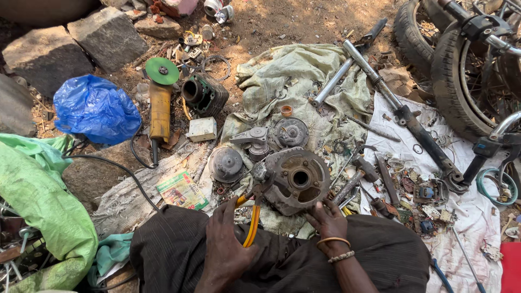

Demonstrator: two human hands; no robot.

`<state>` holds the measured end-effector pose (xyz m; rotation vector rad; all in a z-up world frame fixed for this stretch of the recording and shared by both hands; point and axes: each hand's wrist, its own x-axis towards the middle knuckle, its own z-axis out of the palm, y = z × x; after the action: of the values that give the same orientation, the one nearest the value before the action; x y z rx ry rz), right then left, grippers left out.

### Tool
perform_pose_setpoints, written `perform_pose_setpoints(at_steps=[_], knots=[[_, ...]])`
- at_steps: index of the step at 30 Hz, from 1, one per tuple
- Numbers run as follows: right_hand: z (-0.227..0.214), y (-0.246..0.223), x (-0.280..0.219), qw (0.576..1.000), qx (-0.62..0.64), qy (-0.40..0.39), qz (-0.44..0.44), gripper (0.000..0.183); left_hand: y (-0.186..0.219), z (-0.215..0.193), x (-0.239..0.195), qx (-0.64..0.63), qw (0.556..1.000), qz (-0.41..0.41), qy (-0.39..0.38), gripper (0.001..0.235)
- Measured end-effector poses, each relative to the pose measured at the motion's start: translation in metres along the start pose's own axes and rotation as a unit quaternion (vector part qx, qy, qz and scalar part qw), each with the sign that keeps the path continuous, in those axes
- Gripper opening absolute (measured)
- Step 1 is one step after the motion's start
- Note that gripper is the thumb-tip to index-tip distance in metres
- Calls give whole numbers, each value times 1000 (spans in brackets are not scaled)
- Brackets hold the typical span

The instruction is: The person sits on the ground and uses a wrench and hammer to work on a circular metal mechanical part. They repeatedly tighten or adjust components within the part and occasionally tap it with a hammer.

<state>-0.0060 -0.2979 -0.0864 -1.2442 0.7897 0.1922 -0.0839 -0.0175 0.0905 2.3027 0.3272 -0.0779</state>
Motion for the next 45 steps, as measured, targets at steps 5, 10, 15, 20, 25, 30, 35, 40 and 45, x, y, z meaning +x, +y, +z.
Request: perform_pose_setpoints(at_steps=[5, 10, 15, 20, 25, 30, 35, 40, 45], knots=[[-51, 12, 69, 990, -44, 115, -68, 45, 2, 19, 10, 62, 997, 40, -13, 111], [-46, 0, 111, 901, -389, 138, -137, 57, 3, 37, 11, 90, 990, 106, -19, 106], [-34, -17, 102, 814, -567, 94, -90, 54, -4, 44, 4, 130, 984, 117, -30, 104], [-68, -48, 112, 813, -531, 117, -208, 53, -16, 50, 2, 98, 989, 111, 16, 107], [-99, -102, 134, 818, -496, 189, -220, 40, -24, 59, 3, 97, 984, 130, 69, 106], [-123, -140, 147, 705, -696, 54, -123, 35, -21, 61, 10, 107, 986, 114, 66, 109], [-125, -103, 163, 666, -727, 62, -153, 47, -21, 59, 8, 92, 986, 124, 70, 103], [-126, -114, 193, 568, -697, 169, -403, 64, -21, 55, 5, 73, 988, 119, 62, 103], [-88, -122, 156, 741, -645, 95, -161, 45, -15, 51, 1, 98, 990, 99, 16, 114]])
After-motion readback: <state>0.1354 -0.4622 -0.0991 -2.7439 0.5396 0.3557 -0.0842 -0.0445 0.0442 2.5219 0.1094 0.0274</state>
